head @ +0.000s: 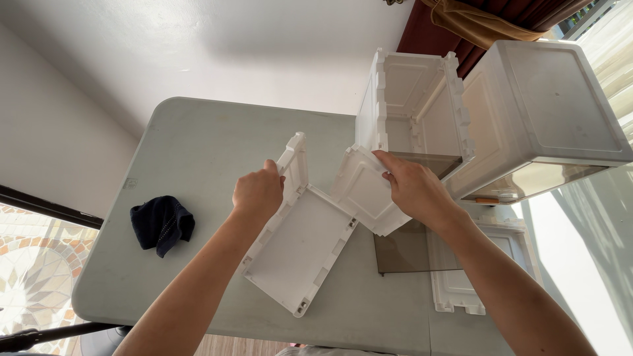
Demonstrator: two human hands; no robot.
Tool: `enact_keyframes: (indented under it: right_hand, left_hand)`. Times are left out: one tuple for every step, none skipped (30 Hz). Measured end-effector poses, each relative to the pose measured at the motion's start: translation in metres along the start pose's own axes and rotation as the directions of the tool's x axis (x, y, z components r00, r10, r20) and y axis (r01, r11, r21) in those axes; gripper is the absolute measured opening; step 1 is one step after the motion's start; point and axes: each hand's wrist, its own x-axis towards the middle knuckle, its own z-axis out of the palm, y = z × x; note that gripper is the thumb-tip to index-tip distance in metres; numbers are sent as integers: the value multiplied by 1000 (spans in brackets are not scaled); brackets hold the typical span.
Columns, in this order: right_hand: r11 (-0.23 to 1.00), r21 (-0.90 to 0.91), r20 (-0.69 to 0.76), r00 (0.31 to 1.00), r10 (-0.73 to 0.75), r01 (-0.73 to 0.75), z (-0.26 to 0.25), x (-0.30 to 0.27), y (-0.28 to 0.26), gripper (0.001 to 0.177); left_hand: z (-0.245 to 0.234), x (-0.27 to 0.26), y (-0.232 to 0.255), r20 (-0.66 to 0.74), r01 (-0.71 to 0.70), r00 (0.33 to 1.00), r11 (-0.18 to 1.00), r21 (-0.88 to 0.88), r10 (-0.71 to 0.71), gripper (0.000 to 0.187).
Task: The person assembles a white plastic storage cabinet by hand on a table. They connect side panels to a base, attach a translucent drawer front, and then place the completed unit next to another similar cabinet.
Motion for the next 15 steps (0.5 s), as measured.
enact_keyframes:
  right_hand:
    - [1000,16,-23,1000,-19,19,2,1,0,42]
    - [999,32,-47,998,-39,40,4,3,-1,40]
    - [997,47,-72,996,-58,62,6,5,-1,37]
    - [997,31,-76,995,-64,67,8,7,-2,36]
    - [997,14,-80,994,-70,71,9,9,-4,34]
    - [997,-3,-83,994,-75,75,11,11,-5,33]
    - [996,-4,-83,993,-88,88,13,13,-7,31]
    - [995,-4,-84,991,-100,100,15,14,-9,30]
    - [994,-5,-85,990,-113,113,16,16,-10,29]
    - [995,-15,-57,994,-98,98,17,18,-12,29]
    - [996,-25,-29,996,-84,83,19,21,-15,29]
    - [997,-37,-2,998,-68,68,20,24,-17,30]
    - [994,-40,-5,995,-100,99,22,27,-20,29]
    - [991,-43,-7,991,-130,129,24,31,-22,28]
    - [986,-46,-10,987,-160,159,27,35,-24,28]
  left_hand:
    - [1,-3,-2,-9,26,1000,999,-28,-27,29]
    - [1,-5,-5,-19,54,998,997,-57,-55,29]
    - [3,-7,-7,-28,80,996,993,-86,-83,28]
    - [4,-9,-9,-21,123,992,988,-94,-125,29]
    - [6,-10,-10,-15,165,986,981,-103,-167,29]
    - [7,-13,-12,-6,206,978,972,-110,-208,29]
    - [9,-15,-14,-7,225,974,967,-117,-227,30]
    - [10,-17,-16,-8,244,969,962,-123,-247,31]
    - [11,-19,-17,-8,262,964,956,-129,-266,32]
    - [12,-20,-18,-7,264,964,958,-112,-266,32]
    - [12,-22,-18,-6,266,964,959,-94,-267,33]
    - [11,-23,-17,-6,266,964,961,-77,-267,34]
    - [10,-24,-17,-9,262,965,962,-77,-263,33]
    - [9,-25,-16,-10,257,966,963,-77,-259,33]
    - [7,-27,-15,-12,252,967,965,-77,-254,32]
